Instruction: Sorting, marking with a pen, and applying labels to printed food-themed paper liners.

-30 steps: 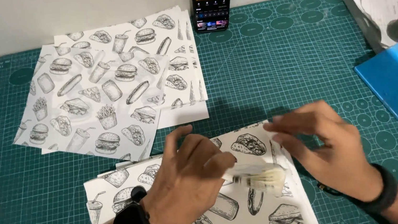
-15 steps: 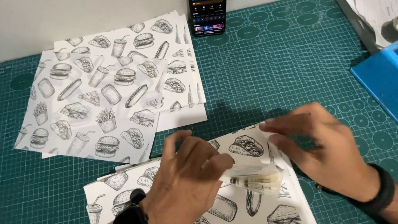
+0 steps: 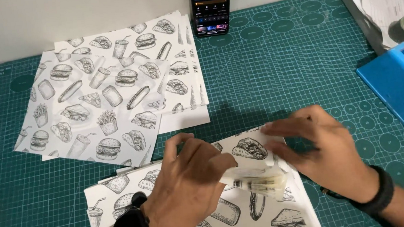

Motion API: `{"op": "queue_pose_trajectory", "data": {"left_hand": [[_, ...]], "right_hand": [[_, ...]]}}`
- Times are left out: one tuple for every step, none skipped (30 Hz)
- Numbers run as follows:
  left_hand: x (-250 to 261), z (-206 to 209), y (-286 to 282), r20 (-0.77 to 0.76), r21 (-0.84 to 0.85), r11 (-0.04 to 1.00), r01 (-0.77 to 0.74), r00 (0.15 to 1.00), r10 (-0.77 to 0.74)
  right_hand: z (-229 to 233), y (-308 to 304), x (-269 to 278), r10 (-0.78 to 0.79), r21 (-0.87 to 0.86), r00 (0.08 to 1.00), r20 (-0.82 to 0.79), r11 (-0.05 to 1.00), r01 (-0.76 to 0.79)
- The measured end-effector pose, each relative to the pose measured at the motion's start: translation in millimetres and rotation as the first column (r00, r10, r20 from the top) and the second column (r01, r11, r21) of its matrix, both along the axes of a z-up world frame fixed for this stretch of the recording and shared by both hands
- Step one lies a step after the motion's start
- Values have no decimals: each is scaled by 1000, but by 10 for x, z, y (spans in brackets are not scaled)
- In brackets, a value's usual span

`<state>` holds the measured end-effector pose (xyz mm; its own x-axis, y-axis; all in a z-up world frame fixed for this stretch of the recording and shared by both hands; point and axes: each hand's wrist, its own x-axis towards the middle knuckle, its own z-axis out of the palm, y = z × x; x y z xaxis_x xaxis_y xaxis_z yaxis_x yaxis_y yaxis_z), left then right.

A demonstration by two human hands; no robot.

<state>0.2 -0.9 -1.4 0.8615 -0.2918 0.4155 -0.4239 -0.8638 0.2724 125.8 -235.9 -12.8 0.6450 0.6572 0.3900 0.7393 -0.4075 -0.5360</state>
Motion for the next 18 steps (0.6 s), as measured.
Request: {"op": "queue_pose_trajectory", "data": {"left_hand": [[6, 22, -1, 0, 0, 1000, -2, 1000, 2], [11, 43, 0, 49, 34, 999, -3, 999, 1], [10, 60, -8, 96, 64, 998, -5, 995, -1], [0, 60, -7, 94, 63, 998, -7, 996, 1], [5, 65, 2, 85, 30, 1000, 1, 996, -3], [11, 72, 10, 75, -2, 1000, 8, 997, -7], [26, 64, 13, 77, 0, 1000, 9, 997, -9], [39, 53, 18, 63, -12, 1000, 10, 998, -9], [30, 35, 12, 43, -28, 1000, 6, 999, -4], [10, 35, 4, 39, -30, 1000, 2, 999, -1], [10, 40, 0, 74, -1, 1000, -1, 997, 1], [9, 50, -6, 110, 29, 1000, -5, 994, 2], [3, 18, -6, 113, 30, 1000, -4, 994, 0], [-3, -12, -4, 81, 14, 1000, -2, 997, 1], [-10, -42, 1, 49, -2, 1000, -4, 999, 4], [-1, -13, 11, 52, 0, 1000, -5, 999, 5], [-6, 8, 7, 68, 55, 998, -13, 998, 9], [-9, 28, 3, 84, 109, 994, -22, 996, 12]], "right_hand": [[-8, 8, -3, 2, 0, 1000, 0, 1000, -2], [-17, 16, -7, 45, 53, 998, -42, 998, -43], [-26, 15, -17, 89, 105, 993, -83, 991, -80], [-25, 18, -30, 91, 103, 992, -85, 991, -82], [-20, 25, -39, 92, 136, 995, -44, 987, -85], [-14, 31, -46, 91, 168, 996, -3, 982, -90], [45, 13, -84, 90, 169, 996, -2, 982, -89], [100, -3, -124, 137, 250, 990, -41, 960, -123], [153, -24, -174, 190, 328, 978, -82, 932, -154], [129, -30, -149, 194, 326, 977, -86, 932, -156], [110, -39, -116, 164, 297, 985, -50, 944, -142], [96, -49, -84, 135, 269, 991, -13, 955, -127], [28, -39, -39, 134, 270, 991, -10, 954, -127], [-39, -28, 6, 129, 175, 992, 13, 976, -129], [-106, -9, 56, 127, 78, 991, 35, 989, -129], [-94, 3, 51, 129, 80, 991, 37, 988, -131], [-85, 3, 34, 103, 76, 993, 49, 991, -107], [-78, 1, 18, 78, 73, 995, 62, 994, -83]]}}
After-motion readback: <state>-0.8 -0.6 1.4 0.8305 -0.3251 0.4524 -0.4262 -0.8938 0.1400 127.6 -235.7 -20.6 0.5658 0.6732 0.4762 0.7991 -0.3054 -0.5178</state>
